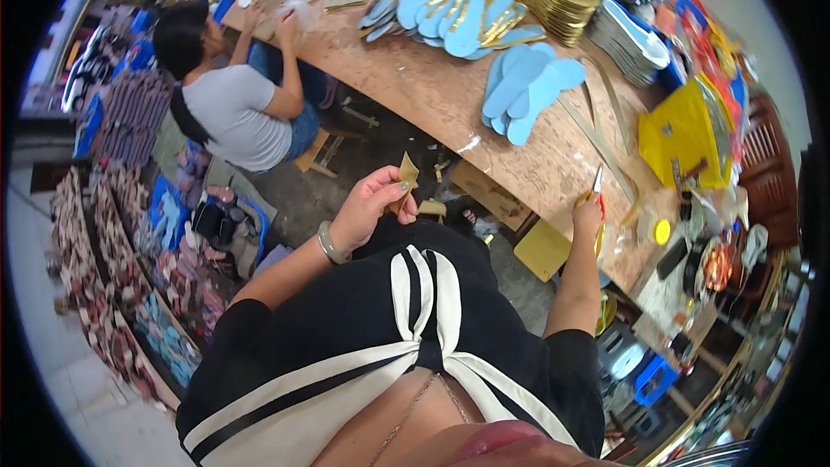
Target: Assembling shoe components by hand, specifically applying gold trim to blue insoles and preparing footwear parts at a workshop table.
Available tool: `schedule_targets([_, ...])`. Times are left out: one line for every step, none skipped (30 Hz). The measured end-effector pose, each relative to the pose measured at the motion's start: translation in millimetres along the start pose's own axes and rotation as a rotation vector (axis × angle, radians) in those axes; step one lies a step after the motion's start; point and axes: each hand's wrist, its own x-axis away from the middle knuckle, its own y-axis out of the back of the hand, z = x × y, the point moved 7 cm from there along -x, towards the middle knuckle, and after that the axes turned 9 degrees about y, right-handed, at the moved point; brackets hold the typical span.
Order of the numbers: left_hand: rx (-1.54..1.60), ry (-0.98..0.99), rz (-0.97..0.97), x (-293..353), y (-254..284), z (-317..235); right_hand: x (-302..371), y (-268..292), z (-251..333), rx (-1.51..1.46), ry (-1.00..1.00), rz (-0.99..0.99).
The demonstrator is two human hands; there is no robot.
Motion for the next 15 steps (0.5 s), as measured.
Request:
schedule_targets([0.02, -0.015, -0.053, 0.6, 0.8, -1.2, -5.3, -2.4, 1.2, 0.114, 0.016, 0.025])
schedule_targets([0.026, -0.023, -0.075, -0.5, 1.7, -1.2, -7.6, -3.5, 4.1, 0.109, 0.04, 0.026])
schedule_targets([0.031, -0.034, -0.09, -2.4, 3.7, -1.3, -9.5, -2.1, 3.6, 0.149, 0.012, 0.009])
schedule_targets([0.039, -0.042, -0.1, -3.7, 5.5, -0.8, -9.2, 0.5, 1.5, 0.194, -0.02, -0.007])
schedule_targets([0.047, -0.046, -0.111, -4.7, 7.4, -1.0, -10.6, 2.5, 3.6, 0.207, -0.007, -0.023])
schedule_targets([0.037, -0.053, -0.13, -5.6, 10.3, -1.6, -13.4, 2.4, 8.1, 0.21, 0.006, -0.023])
schedule_targets([0.028, -0.058, -0.147, -6.6, 12.2, -1.1, -12.7, 4.2, 7.6, 0.214, -0.035, -0.032])
schedule_targets([0.037, -0.059, -0.153, -7.4, 14.6, -1.8, -12.4, 6.7, 6.7, 0.219, -0.076, -0.042])
schedule_targets([0.015, -0.134, -0.197, -5.5, 19.6, -9.1, -13.0, 8.2, 9.3, 0.224, -0.066, -0.042])
schedule_targets([-0.013, -0.211, -0.238, -2.2, 25.2, -17.8, -11.4, 6.9, 4.7, 0.197, -0.16, -0.053])
schedule_targets([-0.077, -0.292, -0.296, 4.1, 31.1, -25.3, -8.8, 5.9, -0.8, 0.169, -0.252, -0.065])
schedule_targets([-0.072, -0.294, -0.301, 8.2, 36.7, -24.4, -6.9, 5.5, -2.3, 0.171, -0.246, -0.067])
schedule_targets([-0.414, -0.472, -0.389, 18.6, 37.8, -36.6, -7.4, 1.1, -4.6, 0.104, -0.27, -0.005])
schedule_targets([-0.761, -0.64, -0.476, 29.3, 34.1, -44.5, -7.2, -4.2, -5.8, 0.037, -0.291, 0.058])
schedule_targets([-0.835, -0.65, -0.49, 32.6, 37.4, -43.4, -8.2, -3.2, -1.6, 0.059, -0.27, 0.023])
